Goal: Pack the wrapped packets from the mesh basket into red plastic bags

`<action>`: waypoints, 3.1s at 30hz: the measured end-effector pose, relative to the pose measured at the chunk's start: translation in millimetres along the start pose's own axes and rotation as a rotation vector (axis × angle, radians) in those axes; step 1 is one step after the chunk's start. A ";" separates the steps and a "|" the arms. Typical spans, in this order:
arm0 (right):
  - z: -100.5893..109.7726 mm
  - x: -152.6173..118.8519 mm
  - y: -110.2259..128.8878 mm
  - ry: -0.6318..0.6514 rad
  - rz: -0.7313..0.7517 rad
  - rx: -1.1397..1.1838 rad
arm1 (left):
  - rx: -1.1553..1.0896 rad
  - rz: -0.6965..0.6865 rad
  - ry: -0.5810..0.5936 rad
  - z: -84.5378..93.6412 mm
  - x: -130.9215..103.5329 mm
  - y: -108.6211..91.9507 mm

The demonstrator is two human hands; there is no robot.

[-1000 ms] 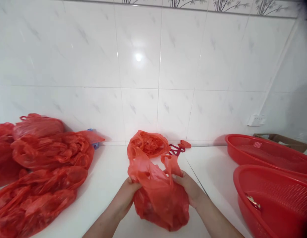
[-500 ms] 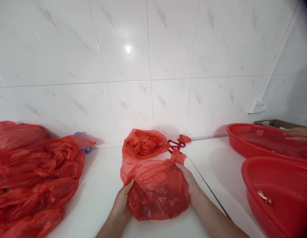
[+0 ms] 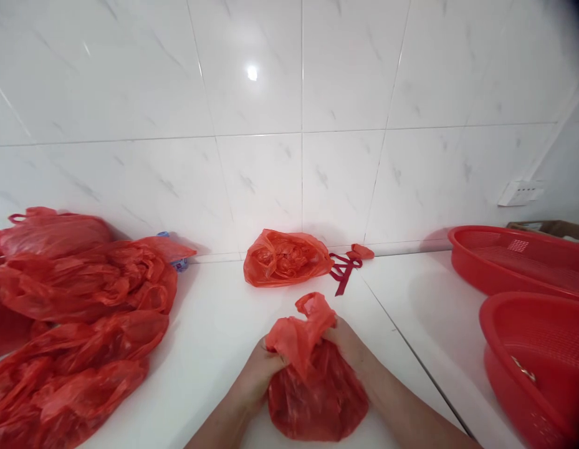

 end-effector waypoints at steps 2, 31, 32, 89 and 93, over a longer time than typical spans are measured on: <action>4.5 -2.7 -6.8 -0.047 -0.084 0.087 | -0.058 0.035 -0.111 12.4 0.0 2.2; -47.4 31.6 -22.3 0.318 -0.020 -0.121 | 0.014 -0.029 0.060 3.7 34.3 -12.5; -46.4 36.0 -23.9 0.305 -0.018 -0.137 | 0.062 -0.056 0.053 3.7 37.5 -15.0; 6.7 40.5 5.3 -0.080 0.220 -0.449 | 1.137 -0.465 -0.431 16.5 12.6 -36.8; -3.8 39.4 -6.6 0.050 0.024 -0.087 | 1.122 -0.482 -0.462 19.3 11.0 -40.2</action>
Point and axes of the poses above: each hand's wrist, its own x-axis towards the middle knuckle, its own z-axis out of the back of the hand, y = z × x, the point moved 9 cm from there along x, towards the middle knuckle, and after that the axes turned 10 degrees about z, right-handed, at the moved point
